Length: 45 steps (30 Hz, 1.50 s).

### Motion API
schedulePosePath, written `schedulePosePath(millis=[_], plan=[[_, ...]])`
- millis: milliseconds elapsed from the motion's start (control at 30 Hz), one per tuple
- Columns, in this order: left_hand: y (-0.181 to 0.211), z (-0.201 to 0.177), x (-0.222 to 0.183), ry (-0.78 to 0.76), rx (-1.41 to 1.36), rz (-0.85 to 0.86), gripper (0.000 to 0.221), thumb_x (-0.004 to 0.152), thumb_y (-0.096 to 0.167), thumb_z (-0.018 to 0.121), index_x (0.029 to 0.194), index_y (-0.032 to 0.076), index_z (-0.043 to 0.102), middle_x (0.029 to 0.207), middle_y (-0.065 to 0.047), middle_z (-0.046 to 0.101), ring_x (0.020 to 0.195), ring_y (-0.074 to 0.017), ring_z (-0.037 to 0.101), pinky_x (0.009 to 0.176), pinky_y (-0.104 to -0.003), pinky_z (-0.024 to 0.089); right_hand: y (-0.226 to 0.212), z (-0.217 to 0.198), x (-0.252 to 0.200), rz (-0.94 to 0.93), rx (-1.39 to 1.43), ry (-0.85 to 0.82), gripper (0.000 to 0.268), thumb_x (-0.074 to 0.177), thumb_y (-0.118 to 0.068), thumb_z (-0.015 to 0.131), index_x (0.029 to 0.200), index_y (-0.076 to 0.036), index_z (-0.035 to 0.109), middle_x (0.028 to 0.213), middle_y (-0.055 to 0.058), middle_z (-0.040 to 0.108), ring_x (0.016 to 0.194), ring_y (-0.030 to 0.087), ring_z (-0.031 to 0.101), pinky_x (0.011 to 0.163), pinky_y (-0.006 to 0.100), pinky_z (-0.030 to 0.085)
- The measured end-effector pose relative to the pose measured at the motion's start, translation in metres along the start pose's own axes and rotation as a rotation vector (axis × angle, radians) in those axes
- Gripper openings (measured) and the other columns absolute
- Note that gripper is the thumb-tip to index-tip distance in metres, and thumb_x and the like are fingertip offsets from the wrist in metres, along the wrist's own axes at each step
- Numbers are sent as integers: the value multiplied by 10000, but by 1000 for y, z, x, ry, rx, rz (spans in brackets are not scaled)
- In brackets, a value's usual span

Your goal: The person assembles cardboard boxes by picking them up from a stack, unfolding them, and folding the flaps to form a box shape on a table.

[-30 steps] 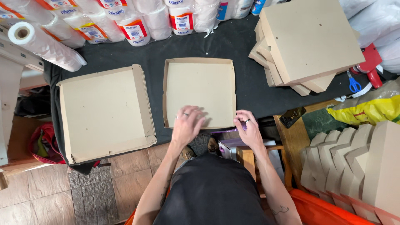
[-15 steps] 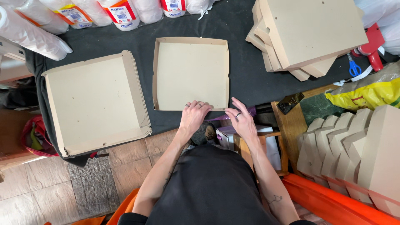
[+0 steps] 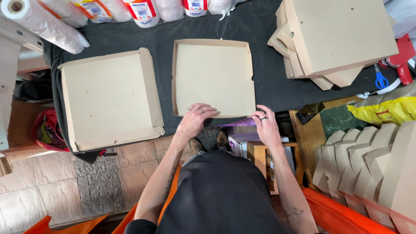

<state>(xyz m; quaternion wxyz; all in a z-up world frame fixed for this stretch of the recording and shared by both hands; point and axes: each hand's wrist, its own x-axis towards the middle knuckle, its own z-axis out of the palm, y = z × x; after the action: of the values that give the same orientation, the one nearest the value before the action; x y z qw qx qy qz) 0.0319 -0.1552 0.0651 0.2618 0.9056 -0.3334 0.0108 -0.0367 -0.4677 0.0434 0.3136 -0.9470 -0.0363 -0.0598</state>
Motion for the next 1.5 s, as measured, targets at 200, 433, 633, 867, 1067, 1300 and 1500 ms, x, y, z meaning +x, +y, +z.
schedulePosePath(millis=[200,433,633,867,1067,1300,1500], plan=[[-78,-60,-29,-261,398,-126,671,814,20,766,1389,318,592,1581,72,496,1555,-217,295,1268,-473,236,-13,-2,4,39,47,99,165,1105,-206,488,1222,-144,587,1368,60,519,1285,335,551,1036,476,510],[-98,-31,-16,-129,422,64,543,690,545,836,1118,294,615,1265,105,655,1489,-163,388,1302,-493,161,-34,14,9,-116,81,191,200,1065,-231,583,1249,-154,568,1332,65,532,1222,319,555,1029,462,461],[-40,48,16,206,298,191,487,885,724,577,901,243,651,847,6,692,937,-180,677,1081,-415,444,-56,28,12,-284,90,104,179,941,-294,752,1098,-212,722,1300,22,624,1278,301,598,1042,442,485],[0,86,38,264,202,46,268,1034,491,514,903,288,630,803,51,649,847,-183,642,831,-340,488,-42,24,10,-93,-24,154,119,1015,-242,673,1066,-146,724,1465,77,554,1262,348,606,1006,449,559],[8,78,38,249,168,6,250,1048,461,512,915,298,646,834,52,668,861,-187,643,820,-328,489,-40,24,21,-75,-24,67,128,1021,-234,649,1062,-142,729,1459,51,543,1329,347,554,1041,441,545],[-8,78,30,132,166,61,242,1071,393,505,966,283,694,852,28,747,919,-151,729,1058,-368,414,-12,11,11,-1,-34,-48,128,1036,-278,611,1082,-191,692,1466,-1,516,1414,296,474,1135,487,438],[-36,-38,20,-23,379,-32,389,978,112,550,1321,282,617,1252,17,717,1344,-152,574,1196,-462,339,-17,-14,-1,112,39,43,133,1099,-221,517,1137,-156,627,1466,43,490,1263,326,571,1079,490,486]])
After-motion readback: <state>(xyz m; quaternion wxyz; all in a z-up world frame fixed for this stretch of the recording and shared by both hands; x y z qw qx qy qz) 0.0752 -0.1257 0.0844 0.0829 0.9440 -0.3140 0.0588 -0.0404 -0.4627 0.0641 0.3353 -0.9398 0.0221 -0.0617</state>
